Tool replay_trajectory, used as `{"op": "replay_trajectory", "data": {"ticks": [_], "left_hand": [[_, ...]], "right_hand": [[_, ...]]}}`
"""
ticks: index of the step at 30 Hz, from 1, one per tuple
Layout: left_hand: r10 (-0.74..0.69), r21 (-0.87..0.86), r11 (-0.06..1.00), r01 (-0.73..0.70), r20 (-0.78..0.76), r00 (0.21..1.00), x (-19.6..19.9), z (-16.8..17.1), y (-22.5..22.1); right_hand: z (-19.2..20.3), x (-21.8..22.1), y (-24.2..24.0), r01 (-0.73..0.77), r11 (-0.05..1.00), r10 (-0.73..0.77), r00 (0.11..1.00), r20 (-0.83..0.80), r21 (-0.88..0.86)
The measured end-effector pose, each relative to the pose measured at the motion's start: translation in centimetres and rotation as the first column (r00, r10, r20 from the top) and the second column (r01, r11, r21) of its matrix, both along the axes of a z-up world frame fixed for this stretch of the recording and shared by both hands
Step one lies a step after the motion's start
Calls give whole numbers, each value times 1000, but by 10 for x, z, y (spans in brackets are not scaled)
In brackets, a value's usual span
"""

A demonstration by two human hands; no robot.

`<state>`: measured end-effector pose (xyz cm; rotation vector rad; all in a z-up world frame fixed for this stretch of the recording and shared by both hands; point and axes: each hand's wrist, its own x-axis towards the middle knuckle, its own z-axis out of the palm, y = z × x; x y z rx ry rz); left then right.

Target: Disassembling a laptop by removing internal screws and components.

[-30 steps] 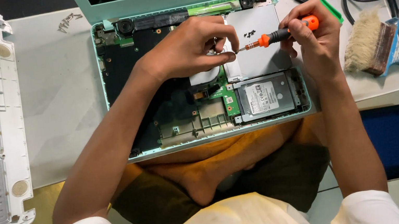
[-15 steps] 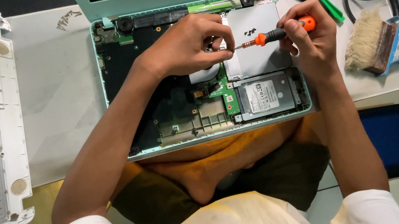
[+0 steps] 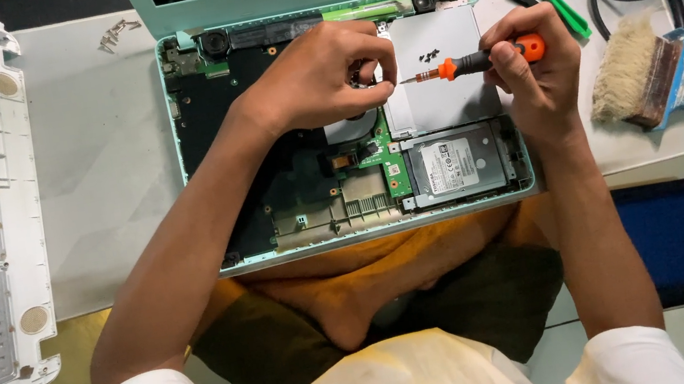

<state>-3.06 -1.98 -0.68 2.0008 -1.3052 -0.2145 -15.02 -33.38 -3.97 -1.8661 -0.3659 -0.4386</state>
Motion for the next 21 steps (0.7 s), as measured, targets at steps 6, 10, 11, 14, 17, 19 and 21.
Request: {"op": "replay_trajectory", "data": {"ticks": [6,10,11,14,17,19,21], "left_hand": [[18,33,999,-18,-13,1000,0,1,0],[1,11,1000,-2,11,1000,-1,1,0],[1,11,1000,-1,12,1000,-1,0,0],[34,52,998,-36,42,999,-2,-2,-2],[48,58,997,-49,29,998,-3,-2,-1],[44,49,998,-46,40,998,-2,-3,-2],[44,44,998,-45,21,999,-3,-1,-1]], "right_hand": [[-2,1,-1,-26,999,26,1000,-7,21],[-1,0,0,-30,999,30,999,-17,-17],[0,0,2,-30,999,30,999,-16,-17],[3,-1,5,-100,994,100,995,25,-34],[5,-2,8,-143,988,147,986,71,-59],[9,-1,13,-214,973,224,964,145,-83],[11,-4,14,-213,973,224,963,149,-85]]}}
